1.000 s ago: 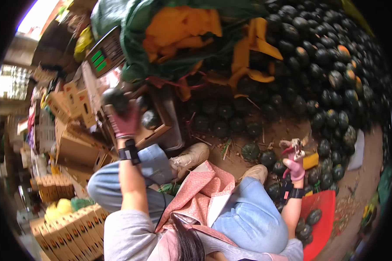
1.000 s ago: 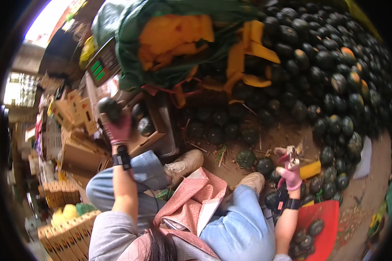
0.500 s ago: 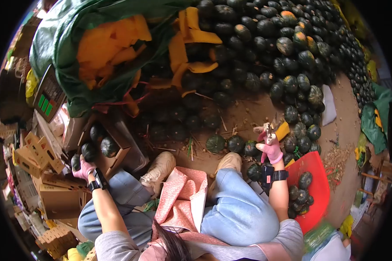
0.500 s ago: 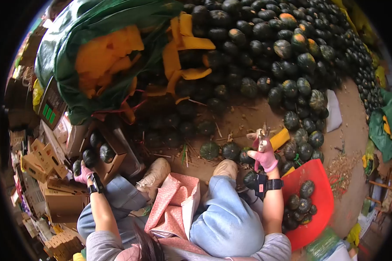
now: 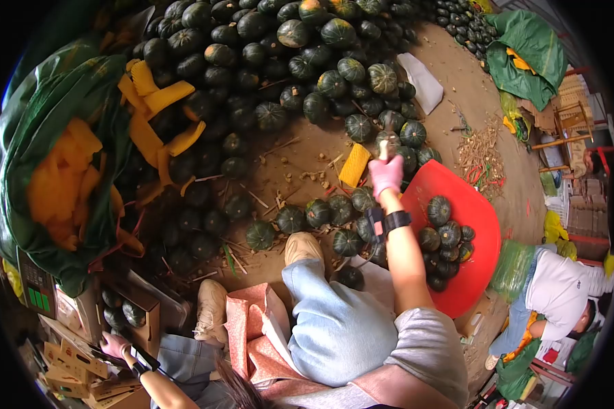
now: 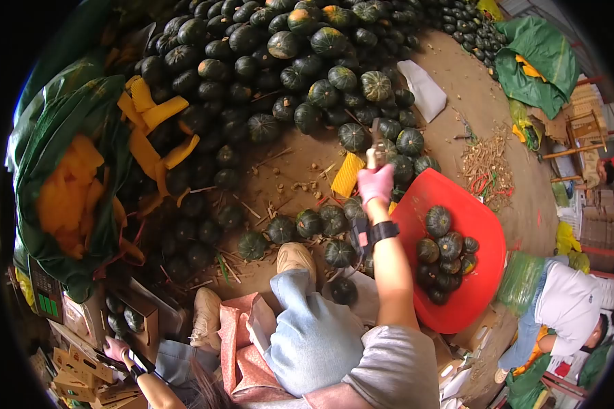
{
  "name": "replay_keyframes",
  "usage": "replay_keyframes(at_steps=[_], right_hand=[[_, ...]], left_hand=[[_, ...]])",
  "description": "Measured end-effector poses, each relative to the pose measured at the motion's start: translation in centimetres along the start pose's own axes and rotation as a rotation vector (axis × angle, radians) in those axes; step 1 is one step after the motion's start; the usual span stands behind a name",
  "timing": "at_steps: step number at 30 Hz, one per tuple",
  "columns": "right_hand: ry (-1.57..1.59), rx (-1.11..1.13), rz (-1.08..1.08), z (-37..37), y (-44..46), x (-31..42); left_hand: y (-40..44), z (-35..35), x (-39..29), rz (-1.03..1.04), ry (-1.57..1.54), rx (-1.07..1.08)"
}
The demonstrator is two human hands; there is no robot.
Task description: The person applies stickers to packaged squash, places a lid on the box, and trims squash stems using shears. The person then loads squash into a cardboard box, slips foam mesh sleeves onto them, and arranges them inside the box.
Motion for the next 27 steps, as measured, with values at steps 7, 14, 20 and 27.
replay_keyframes(at_steps=[7,14,20,27], right_hand=[[-0.653,-0.096,-0.091,-6.0,10.9,-1.6],[-0.994,0.201,-1.164,4.5,17.2,-3.6],[-0.785,0.346,-0.850,-0.2,0.9,4.3],[-0.594,0.222,-0.739,4.5,4.1,5.4]], left_hand=[[-19.0,9.9,-23.7,0.521,-0.376,0.416],[-38.7,15.8,-31.2,0.717,-0.244,0.884],[-52.5,21.2,-27.5,0.671,-0.471,1.381],[-60.8,19.8,-27.8,0.832,-0.419,1.758]])
Point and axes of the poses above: each hand's wrist, its own y-axis towards the middle knuckle, its own z-axis out of the palm, x = y × z, the point moved 8 cm from there along y, towards the middle knuckle, and after that the axes turned 7 degrees about -y, right-handed, at the moved point
